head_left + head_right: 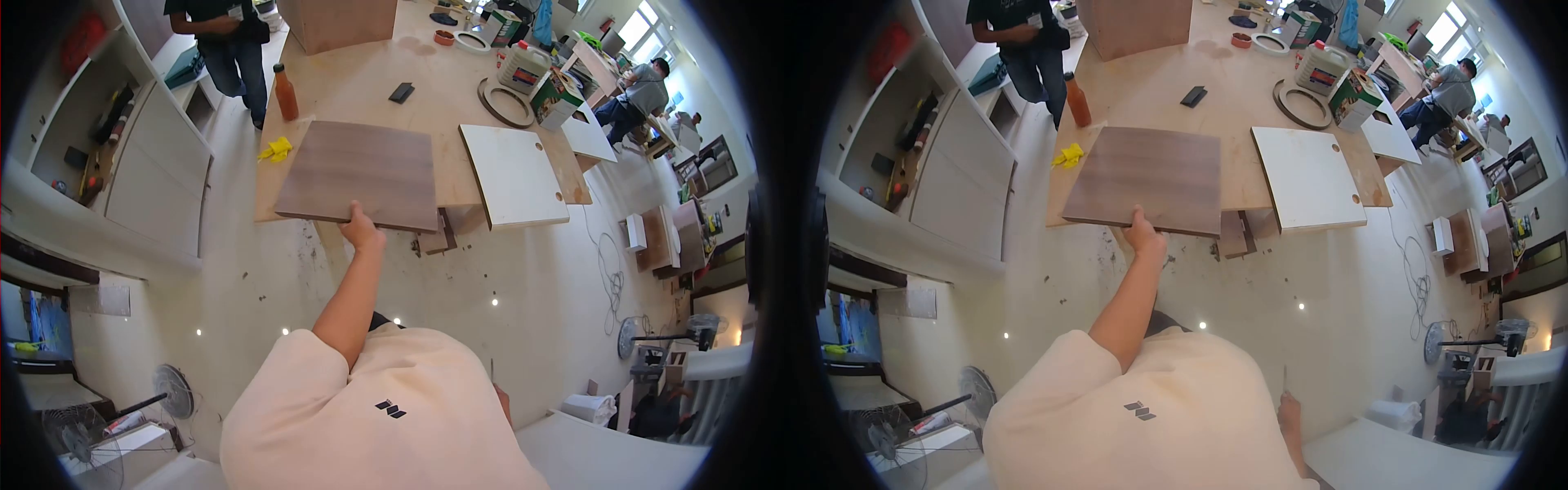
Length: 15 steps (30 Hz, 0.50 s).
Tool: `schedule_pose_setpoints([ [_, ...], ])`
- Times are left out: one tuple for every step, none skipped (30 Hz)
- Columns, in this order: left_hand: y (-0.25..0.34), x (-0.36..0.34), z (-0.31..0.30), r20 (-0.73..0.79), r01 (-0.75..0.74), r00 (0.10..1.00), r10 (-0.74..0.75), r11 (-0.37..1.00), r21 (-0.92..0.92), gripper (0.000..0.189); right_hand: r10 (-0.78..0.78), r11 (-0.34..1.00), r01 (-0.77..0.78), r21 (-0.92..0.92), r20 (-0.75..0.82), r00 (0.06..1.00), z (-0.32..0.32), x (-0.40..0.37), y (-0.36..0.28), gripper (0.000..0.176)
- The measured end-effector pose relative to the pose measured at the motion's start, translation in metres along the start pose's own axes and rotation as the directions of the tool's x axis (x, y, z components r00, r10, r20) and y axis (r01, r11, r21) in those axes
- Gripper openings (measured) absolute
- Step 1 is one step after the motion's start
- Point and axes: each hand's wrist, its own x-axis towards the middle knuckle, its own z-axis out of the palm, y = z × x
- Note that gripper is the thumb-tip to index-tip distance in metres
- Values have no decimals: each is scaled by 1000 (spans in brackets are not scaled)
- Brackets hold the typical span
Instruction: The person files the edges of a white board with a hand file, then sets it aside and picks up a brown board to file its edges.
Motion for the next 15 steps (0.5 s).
schedule_pose_setpoints([
  [-10,0,-3,0,40,999,-40,999,37,47,-24,999,24,24,9,1000,3,1,10,46],
  [-18,0,-8,-1,77,997,-78,994,75,46,-31,999,31,19,19,999,9,6,18,46],
  [-17,-7,-10,4,181,983,-183,976,120,46,-36,999,36,19,28,999,14,10,24,47],
  [-12,-17,-9,12,280,958,-286,946,165,45,-37,999,37,-1,29,999,20,13,29,47],
  [-8,-27,-6,18,375,922,-387,903,211,44,-38,999,38,-13,34,999,25,15,36,47],
  [-13,-22,-13,83,415,883,-462,851,321,46,-47,998,49,-30,38,998,29,19,42,47],
  [-17,-13,-23,139,438,831,-539,787,434,48,-61,997,62,-43,38,997,34,23,50,47],
  [-21,-3,-36,178,444,767,-617,711,545,50,-78,995,81,-56,42,996,38,27,60,47],
  [-15,-5,-43,173,411,733,-658,631,658,45,-101,992,104,-66,45,994,43,32,71,47],
  [-6,-7,-47,162,364,698,-698,541,758,41,-136,987,140,-78,45,990,47,40,85,47],
  [-1,-9,-52,143,308,660,-738,439,844,36,-173,980,176,-88,43,984,51,47,99,47],
  [1,-9,-62,257,82,673,-694,414,906,31,-210,973,213,-93,40,977,55,54,114,47],
  [3,-7,-72,376,-154,651,-659,371,916,27,-231,968,233,-98,31,972,59,57,122,47],
  [5,-4,-79,493,-383,594,-636,315,868,24,-256,961,256,-101,21,967,67,60,133,48],
  [13,-3,-81,602,-534,590,-538,299,791,20,-126,984,128,-128,24,992,68,28,72,49],
])
